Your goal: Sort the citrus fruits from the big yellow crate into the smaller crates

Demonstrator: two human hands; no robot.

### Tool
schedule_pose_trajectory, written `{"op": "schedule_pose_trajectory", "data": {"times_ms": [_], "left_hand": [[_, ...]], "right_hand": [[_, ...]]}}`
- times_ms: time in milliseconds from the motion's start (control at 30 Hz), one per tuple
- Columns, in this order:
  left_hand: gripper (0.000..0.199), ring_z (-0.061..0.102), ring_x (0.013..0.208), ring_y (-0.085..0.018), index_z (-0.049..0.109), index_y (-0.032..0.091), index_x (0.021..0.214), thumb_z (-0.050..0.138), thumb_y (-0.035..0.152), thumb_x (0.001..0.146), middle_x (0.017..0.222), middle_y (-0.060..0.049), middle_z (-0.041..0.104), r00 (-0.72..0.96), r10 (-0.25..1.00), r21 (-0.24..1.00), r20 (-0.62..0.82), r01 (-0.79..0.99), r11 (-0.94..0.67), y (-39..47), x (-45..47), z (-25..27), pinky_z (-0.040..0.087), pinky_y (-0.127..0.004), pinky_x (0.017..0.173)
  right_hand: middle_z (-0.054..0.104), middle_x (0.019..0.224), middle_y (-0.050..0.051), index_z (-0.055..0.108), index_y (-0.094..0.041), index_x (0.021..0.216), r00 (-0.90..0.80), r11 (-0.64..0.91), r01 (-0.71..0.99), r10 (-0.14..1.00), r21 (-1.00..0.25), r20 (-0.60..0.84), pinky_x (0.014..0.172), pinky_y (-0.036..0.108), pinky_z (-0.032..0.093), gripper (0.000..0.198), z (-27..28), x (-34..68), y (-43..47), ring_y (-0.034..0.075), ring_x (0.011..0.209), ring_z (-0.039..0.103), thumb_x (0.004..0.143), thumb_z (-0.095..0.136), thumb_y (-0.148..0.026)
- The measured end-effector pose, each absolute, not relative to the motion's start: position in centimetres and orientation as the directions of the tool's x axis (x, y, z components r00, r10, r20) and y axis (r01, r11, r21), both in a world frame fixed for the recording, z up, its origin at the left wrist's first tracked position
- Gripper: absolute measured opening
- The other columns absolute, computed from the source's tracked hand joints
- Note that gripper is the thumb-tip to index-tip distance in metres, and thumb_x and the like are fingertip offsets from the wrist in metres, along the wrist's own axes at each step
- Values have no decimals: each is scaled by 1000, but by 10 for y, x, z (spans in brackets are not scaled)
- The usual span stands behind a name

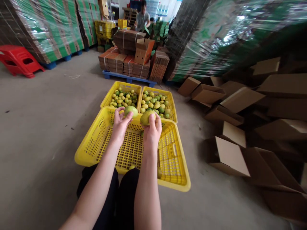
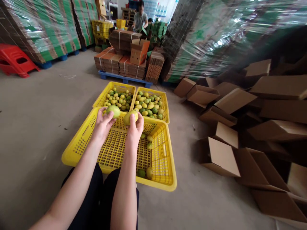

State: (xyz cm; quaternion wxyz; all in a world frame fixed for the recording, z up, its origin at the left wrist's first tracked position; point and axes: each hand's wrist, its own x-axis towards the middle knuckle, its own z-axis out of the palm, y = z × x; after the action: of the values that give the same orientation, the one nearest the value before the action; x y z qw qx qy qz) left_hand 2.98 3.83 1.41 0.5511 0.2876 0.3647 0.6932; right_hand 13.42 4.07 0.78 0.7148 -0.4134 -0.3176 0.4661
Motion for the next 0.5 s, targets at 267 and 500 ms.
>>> {"op": "schedule_pose_trajectory", "data": {"times_ms": [267,500], "left_hand": [[50,65,104,-18,66,26,106,90,24,62,116,-2,66,-167,944,839,284,-434,-329,32,30,18,50,-29,95],[44,65,111,-23,68,24,107,87,35,68,111,-5,72,-89,962,786,257,-561,-261,41,29,7,50,-36,99]], "right_hand": [[57,135,8,56,-30,128,360,558,-100,792,-824,493,104,48,50,55,8,144,37,25,120,60,75,75,-33],[73,113,5,70,-25,110,375,440,-248,865,-863,334,100,47,52,38,3,154,39,24,106,67,75,76,-38]]}}
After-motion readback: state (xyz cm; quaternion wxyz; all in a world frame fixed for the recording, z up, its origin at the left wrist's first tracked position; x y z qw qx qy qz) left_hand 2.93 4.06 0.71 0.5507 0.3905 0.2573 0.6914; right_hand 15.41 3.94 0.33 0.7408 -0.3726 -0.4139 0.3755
